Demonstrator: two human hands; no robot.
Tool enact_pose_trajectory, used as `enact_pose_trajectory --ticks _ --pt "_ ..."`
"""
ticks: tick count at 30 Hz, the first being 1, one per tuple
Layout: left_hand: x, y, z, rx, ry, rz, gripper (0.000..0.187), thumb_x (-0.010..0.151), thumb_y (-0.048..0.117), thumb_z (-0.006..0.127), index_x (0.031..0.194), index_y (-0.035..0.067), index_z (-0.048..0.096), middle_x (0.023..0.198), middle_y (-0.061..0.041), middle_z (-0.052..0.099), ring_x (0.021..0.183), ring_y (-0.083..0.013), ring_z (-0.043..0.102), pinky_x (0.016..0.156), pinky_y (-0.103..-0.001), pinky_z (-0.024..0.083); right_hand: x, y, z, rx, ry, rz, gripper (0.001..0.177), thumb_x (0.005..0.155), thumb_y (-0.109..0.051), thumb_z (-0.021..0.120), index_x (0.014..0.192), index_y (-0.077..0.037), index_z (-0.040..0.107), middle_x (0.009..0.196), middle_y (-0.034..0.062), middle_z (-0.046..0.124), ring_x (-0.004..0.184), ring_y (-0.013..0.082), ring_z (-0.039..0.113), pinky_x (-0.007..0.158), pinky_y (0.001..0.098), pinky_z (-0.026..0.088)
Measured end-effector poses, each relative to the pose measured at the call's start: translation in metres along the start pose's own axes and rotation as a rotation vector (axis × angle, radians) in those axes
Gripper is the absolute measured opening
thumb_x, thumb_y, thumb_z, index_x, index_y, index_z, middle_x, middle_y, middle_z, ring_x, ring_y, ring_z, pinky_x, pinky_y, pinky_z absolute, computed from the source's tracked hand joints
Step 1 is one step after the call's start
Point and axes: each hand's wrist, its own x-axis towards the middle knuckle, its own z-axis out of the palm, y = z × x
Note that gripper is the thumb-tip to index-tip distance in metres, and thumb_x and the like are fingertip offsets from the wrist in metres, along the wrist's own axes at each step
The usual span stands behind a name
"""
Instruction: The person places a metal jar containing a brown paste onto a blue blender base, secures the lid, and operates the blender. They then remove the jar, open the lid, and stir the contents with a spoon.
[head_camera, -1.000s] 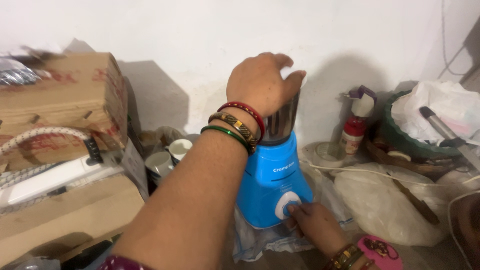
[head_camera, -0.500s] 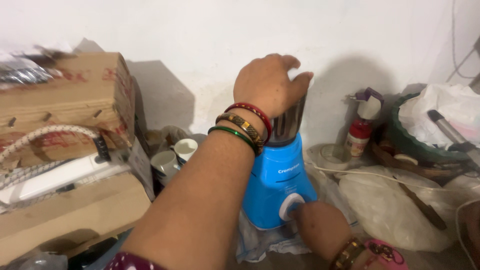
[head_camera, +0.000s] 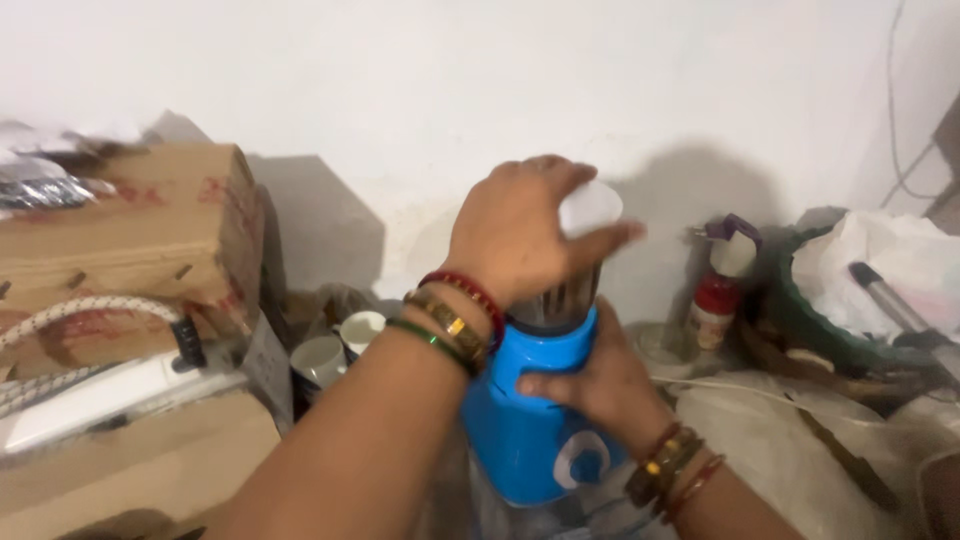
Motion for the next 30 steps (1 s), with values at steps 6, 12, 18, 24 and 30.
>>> enact_pose_trajectory --ticks 6,12,18,24,30 --pt "-0.044 -0.029 0.024 -0.414 0.462 0.161 0.129 0.060 0.041 0.096 0.158 0.011 0.019 0.159 -0.031 0.031 0.149 -0.0397 0.033 0.119 -0.053 0.036 -0.005 -0.007 0.013 0.064 0.049 0.022 0.106 0.047 -0.022 0.094 0.137 0.000 0.043 0.124 0.0143 0.068 0.113 0.0257 0.071 0.095 0.0386 0.058" --pt "-0.034 -0.044 0.055 -1.288 0.217 -0.141 0.147 0.058 0.013 0.095 0.163 0.021 -0.007 0.138 -0.021 0.058 0.130 -0.0324 0.059 0.110 -0.045 0.051 -0.004 -0.020 0.014 0.100 0.050 0.164 0.113 0.045 -0.015 0.091 0.145 -0.006 0.039 0.122 0.0117 0.066 0.109 0.0240 0.071 0.091 0.0376 0.060" --pt "-0.024 -0.035 0.067 -1.260 0.285 -0.204 0.086 0.066 0.008 0.090 0.134 0.009 0.038 0.122 -0.013 0.063 0.115 -0.0240 0.068 0.096 -0.038 0.062 -0.004 -0.021 0.016 0.057 0.079 0.114 0.105 0.046 -0.015 0.094 0.137 -0.004 0.043 0.120 0.0122 0.069 0.106 0.0230 0.073 0.090 0.0366 0.060" --pt "-0.027 -0.015 0.055 -1.008 0.527 -0.076 0.088 0.072 0.006 0.091 0.142 0.008 0.038 0.130 -0.017 0.060 0.123 -0.0259 0.066 0.105 -0.039 0.059 -0.005 -0.015 0.018 -0.020 0.119 0.146 0.118 0.044 -0.015 0.097 0.146 -0.007 0.036 0.123 0.0119 0.063 0.108 0.0224 0.068 0.092 0.0371 0.056" --pt "-0.038 -0.003 0.010 -0.992 0.721 0.052 0.106 0.083 0.012 0.095 0.158 0.011 0.021 0.146 -0.019 0.050 0.132 -0.0294 0.059 0.117 -0.041 0.057 -0.005 0.007 0.021 0.089 0.097 -0.054 0.107 0.051 -0.022 0.094 0.141 -0.001 0.040 0.129 0.0152 0.062 0.116 0.0253 0.066 0.096 0.0404 0.057"
